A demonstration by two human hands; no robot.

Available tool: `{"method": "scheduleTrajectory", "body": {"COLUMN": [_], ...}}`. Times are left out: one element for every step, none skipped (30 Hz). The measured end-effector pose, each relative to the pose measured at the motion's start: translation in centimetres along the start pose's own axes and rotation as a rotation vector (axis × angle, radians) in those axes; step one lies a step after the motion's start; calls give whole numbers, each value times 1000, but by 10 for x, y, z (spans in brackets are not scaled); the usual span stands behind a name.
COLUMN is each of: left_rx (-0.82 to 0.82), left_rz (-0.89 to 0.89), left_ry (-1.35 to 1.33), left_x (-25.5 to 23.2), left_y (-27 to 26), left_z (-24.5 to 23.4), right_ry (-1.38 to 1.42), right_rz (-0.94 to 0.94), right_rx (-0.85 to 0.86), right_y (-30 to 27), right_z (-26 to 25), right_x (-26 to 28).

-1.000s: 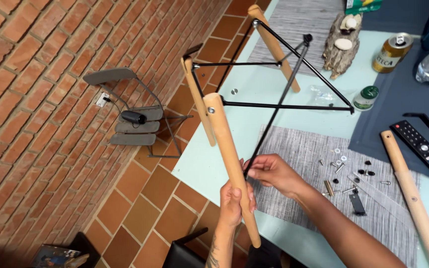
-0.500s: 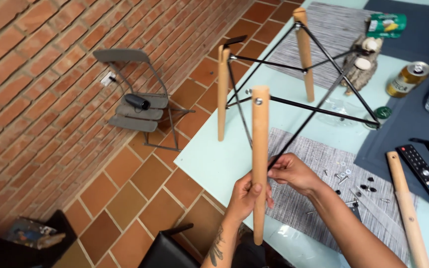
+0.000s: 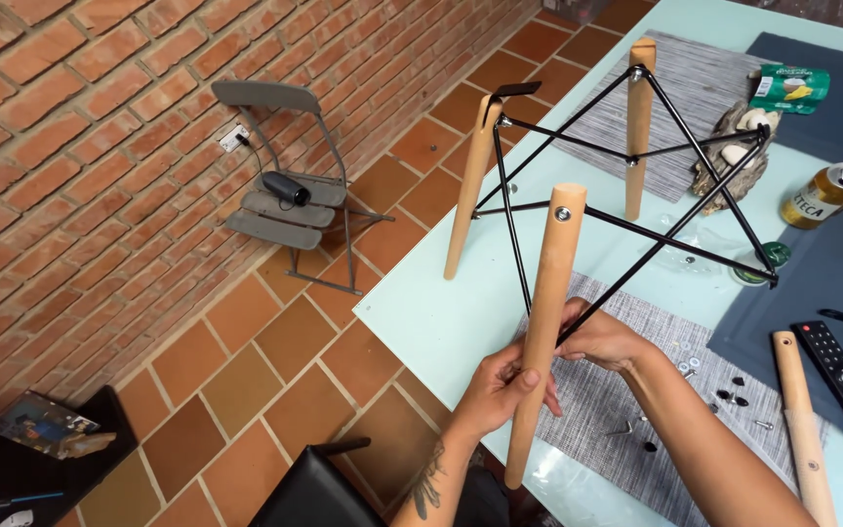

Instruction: The person assembles a small table by attaching wooden legs to a black metal frame using screws and an Allen key. They insert the legs into the frame, align the holes, and tighten the fasteners to secure the structure.

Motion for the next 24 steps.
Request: {"method": "scheduleTrajectory", "body": {"left_rx": [0,5,11,11,5,-2,-3,2,8,7,9,10,12,12,11,12,16,20,20,24,27,26,26,25], "left_rz": [0,6,11,11,2,-7,-8,-1,6,5,-4,-14,-15,-11,-5,-5,-5,-5,-5,3,12,11,17,24], "left_ry": [1,-10,-21,-22,-23,-23,-24,-36,-48,-48,-46,-43,-43,-47,-51,-51,-53,-54,-54,-50,-47,-47,-48,-49], "left_x": [1,2,4,4,4,5,6,6,6,7,8,9,9,8,8,8,9,9,10,10,10,9,7,6], "left_y": [0,0,0,1,1,1,1,1,2,2,2,1,1,1,2,2,2,2,3,3,3,3,3,3], "left_z": [0,1,2,2,2,3,2,2,2,2,2,1,2,2,2,2,3,3,2,2,2,3,4,5], "right_ry": [0,-27,-54,-54,21,95,96,104,112,113,126,139,139,151,163,162,174,186,187,199,211,212,225,237], "right_rz": [0,4,10,10,-27,-65,-63,-63,-63,-62,-63,-64,-66,-68,-71,-71,-73,-75,-75,-77,-77,-76,-77,-79], "right_rx": [1,17,31,30,47,63,63,58,53,52,44,35,33,24,16,15,8,1,1,-6,-13,-14,-21,-29], "right_y": [1,1,1,2,3,3,3,2,2,3,3,3,3,3,3,3,3,4,4,5,5,4,3,3], "right_z": [-1,-1,-1,-8,-13,-19,-18,-17,-16,-16,-16,-16,-15,-15,-15,-13,-12,-11,-8,-6,-4,-1,1,3], "right_x": [0,-1,-1,-10,-17,-23,-25,-26,-27,-27,-26,-26,-25,-24,-23,-23,-23,-23,-24,-26,-27,-29,-31,-33]}}
Point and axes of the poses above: each hand's wrist, its own y-axis towards the middle knuckle, its own z-axis out of the palm, x = y × z, the point moved 6 cm from there along y, towards the middle knuckle, and after that the axes turned 6 degrees about y, right-handed, at the moved point
